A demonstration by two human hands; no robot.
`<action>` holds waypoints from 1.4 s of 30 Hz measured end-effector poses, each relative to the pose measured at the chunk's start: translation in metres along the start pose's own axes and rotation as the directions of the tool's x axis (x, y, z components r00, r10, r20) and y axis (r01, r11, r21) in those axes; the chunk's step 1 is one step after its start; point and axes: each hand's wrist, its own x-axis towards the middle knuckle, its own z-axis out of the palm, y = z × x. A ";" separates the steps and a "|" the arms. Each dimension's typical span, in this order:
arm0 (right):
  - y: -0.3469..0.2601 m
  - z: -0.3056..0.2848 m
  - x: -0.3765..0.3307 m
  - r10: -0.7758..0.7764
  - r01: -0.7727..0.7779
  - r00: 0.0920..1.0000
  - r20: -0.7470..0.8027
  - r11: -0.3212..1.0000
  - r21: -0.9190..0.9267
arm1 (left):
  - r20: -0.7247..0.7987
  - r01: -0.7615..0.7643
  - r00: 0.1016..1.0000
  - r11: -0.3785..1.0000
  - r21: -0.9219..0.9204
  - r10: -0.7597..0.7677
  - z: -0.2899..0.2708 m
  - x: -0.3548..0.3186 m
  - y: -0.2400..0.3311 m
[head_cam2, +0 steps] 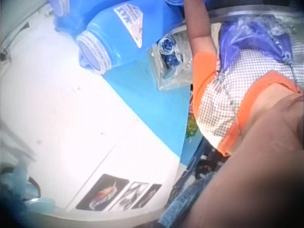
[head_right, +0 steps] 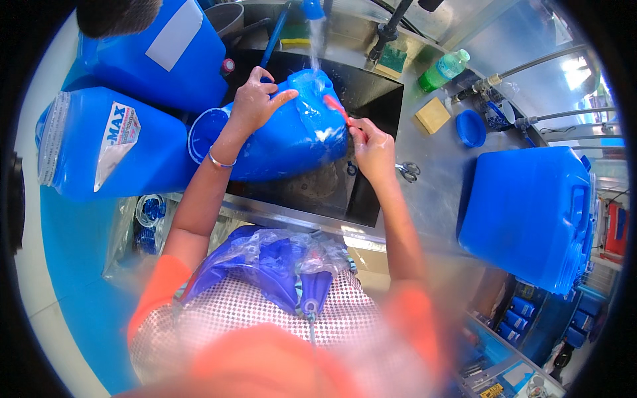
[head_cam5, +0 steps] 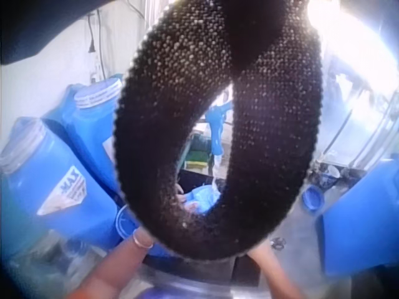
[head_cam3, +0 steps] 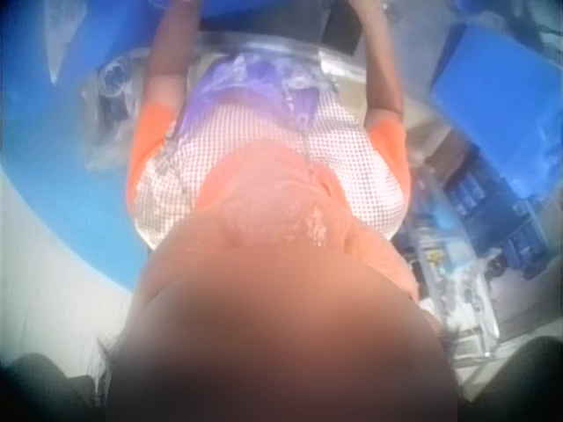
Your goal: The person cleans a blue plastic jerrycan at a sink. They rinse the container with water, scrub the interior and exterior with a brush, and rinse again. The person also handles the container's cap and a plastic bag before placing the jerrycan aside.
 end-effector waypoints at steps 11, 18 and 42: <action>0.026 -0.001 0.007 -0.218 0.180 0.965 -0.145 0.955 -0.235 | 0.039 -0.014 0.999 0.997 -0.076 0.017 -0.003 -0.009 0.003; -0.009 -0.012 0.062 0.018 -0.005 0.998 -0.063 0.980 0.201 | -0.087 -0.126 0.991 0.923 -0.365 0.101 0.011 0.001 0.017; -0.038 -0.009 0.108 0.020 -0.783 0.596 0.803 0.237 0.575 | -0.386 -0.249 0.911 0.941 -0.229 0.147 0.025 -0.002 0.054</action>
